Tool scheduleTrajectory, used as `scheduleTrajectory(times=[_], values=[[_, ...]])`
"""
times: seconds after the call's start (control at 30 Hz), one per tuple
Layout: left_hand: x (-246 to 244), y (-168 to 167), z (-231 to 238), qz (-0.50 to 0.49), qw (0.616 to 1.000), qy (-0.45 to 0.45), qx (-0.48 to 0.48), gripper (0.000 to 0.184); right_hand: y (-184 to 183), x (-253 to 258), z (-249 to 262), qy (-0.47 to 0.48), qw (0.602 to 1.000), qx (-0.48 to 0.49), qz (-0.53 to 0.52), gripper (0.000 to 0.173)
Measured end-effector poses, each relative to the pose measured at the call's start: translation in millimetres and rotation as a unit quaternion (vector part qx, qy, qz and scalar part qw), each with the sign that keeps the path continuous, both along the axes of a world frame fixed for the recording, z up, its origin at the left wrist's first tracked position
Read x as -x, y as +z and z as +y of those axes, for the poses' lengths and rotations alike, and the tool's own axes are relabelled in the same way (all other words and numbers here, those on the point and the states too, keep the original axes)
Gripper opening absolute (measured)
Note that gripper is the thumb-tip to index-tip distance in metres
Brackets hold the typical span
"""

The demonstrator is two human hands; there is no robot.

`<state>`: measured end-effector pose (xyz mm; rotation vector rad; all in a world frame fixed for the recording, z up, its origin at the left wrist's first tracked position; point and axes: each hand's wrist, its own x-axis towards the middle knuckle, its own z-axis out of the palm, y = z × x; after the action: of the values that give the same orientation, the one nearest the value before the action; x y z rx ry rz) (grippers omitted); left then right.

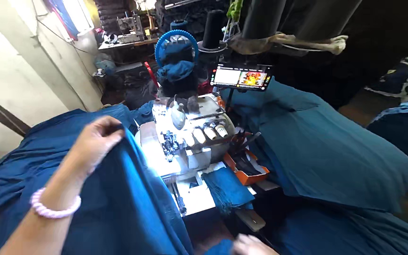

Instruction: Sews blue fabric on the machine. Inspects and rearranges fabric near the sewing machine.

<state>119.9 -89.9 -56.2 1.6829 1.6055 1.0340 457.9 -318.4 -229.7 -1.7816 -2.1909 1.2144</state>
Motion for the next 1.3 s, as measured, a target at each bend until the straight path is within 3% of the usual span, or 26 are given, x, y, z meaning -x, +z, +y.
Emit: scheduleTrajectory(times=[0.13, 0.27, 0.3, 0.43, 0.53, 0.6, 0.7, 0.8, 0.9, 1.0, 1.13, 1.2, 1.3], values=[[-28.0, -9.4, -1.0, 0.018, 0.983, -0.176, -0.046, 0.003, 21.0, 62.3, 48.6, -0.146, 0.959, -0.213, 0.114, 0.040], [-16.6, -4.3, 0.6, -0.030, 0.981, -0.178, -0.066, 0.006, 8.6, 116.7, 88.8, -0.191, 0.940, -0.228, 0.165, 0.070], [-13.1, -1.9, -1.4, -0.035, 0.983, -0.167, -0.064, 0.006, 7.2, 123.2, 94.1, -0.199, 0.937, -0.224, 0.182, 0.067], [-2.3, 0.0, -8.0, -0.058, 0.986, -0.146, -0.056, 0.010, -0.1, 126.7, 102.3, -0.200, 0.911, -0.242, 0.267, 0.030], [-8.1, -11.2, -8.8, -0.094, 0.978, -0.168, -0.082, 0.014, 7.1, 108.1, 104.5, -0.105, 0.915, -0.151, 0.360, 0.030], [-19.0, -17.6, -10.2, -0.082, 0.970, -0.199, -0.111, 0.011, 17.5, 105.6, 107.5, -0.099, 0.887, -0.217, 0.396, 0.036], [-37.4, -21.0, -16.4, -0.074, 0.958, -0.240, -0.139, 0.010, 31.1, 111.4, 118.1, -0.140, 0.829, -0.393, 0.371, 0.012], [-45.7, -6.5, -25.4, -0.091, 0.959, -0.219, -0.155, 0.010, 33.1, 112.4, 124.2, -0.127, 0.845, -0.392, 0.342, 0.006], [-46.3, 17.3, -33.4, -0.089, 0.969, -0.170, -0.156, 0.010, 26.1, 111.8, 117.5, -0.128, 0.875, -0.336, 0.324, 0.027], [-23.6, -0.8, -20.4, -0.086, 0.960, -0.205, -0.171, 0.008, 13.9, 114.1, 107.6, -0.142, 0.897, -0.324, 0.265, 0.025], [-21.2, -5.1, -19.2, -0.095, 0.963, -0.189, -0.170, 0.011, -14.1, 109.2, 106.7, -0.177, 0.881, -0.372, 0.232, 0.012], [-24.1, -7.1, -20.6, -0.106, 0.966, -0.175, -0.157, 0.012, -8.8, 102.0, 97.7, -0.196, 0.876, -0.377, 0.230, 0.010], [-31.3, -19.3, -16.2, -0.090, 0.972, -0.150, -0.159, 0.011, 13.3, 89.2, 72.9, -0.201, 0.897, -0.294, 0.261, 0.009]])
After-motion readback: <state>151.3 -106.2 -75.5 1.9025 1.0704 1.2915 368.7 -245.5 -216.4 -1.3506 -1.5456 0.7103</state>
